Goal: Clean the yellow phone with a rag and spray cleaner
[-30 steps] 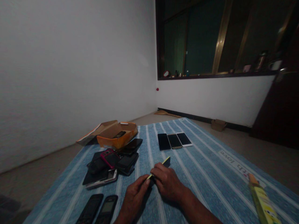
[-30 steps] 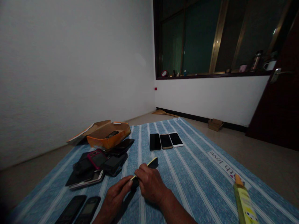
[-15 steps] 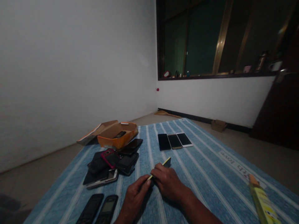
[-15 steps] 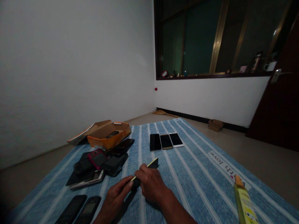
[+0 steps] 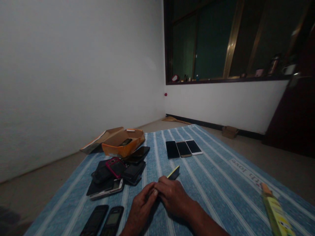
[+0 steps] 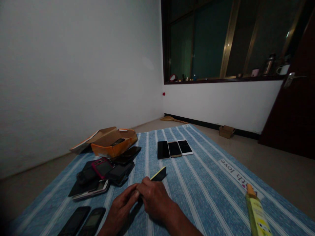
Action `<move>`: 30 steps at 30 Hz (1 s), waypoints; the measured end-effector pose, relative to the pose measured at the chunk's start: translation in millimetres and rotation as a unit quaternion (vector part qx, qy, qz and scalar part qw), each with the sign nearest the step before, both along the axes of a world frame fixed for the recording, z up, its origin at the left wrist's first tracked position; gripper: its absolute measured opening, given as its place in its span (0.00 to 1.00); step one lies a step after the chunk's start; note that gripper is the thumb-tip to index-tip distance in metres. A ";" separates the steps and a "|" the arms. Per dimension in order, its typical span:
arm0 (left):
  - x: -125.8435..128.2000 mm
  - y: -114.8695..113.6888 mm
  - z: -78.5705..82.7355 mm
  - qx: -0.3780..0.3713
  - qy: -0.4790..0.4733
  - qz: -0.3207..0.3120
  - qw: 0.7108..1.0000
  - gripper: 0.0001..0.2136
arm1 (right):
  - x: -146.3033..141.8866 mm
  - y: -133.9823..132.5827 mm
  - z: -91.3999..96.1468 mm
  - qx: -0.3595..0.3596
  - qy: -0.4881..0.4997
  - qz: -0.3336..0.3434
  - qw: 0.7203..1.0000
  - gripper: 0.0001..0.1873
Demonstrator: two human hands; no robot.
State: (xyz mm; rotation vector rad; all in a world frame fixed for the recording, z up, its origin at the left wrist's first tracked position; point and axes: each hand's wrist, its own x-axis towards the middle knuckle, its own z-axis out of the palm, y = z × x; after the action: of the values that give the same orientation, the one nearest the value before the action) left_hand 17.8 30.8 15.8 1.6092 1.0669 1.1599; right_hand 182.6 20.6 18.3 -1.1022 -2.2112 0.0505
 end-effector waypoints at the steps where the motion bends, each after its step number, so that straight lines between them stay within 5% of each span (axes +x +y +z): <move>1: 0.1 -0.2 0.4 -0.004 -0.002 -0.002 1.000 0.21 | -0.3 0.1 -0.5 0.001 0.000 0.000 1.000 0.07; 30: -7.8 4.2 -3.7 -0.043 -0.033 0.001 0.999 0.26 | -6.4 -1.5 -2.4 -0.013 -0.010 0.009 1.000 0.08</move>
State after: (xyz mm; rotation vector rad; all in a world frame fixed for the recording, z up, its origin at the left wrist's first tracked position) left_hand 10.1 35.0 12.1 1.4941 1.0610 1.1445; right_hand 176.2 19.1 15.9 -1.1013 -2.2444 0.0770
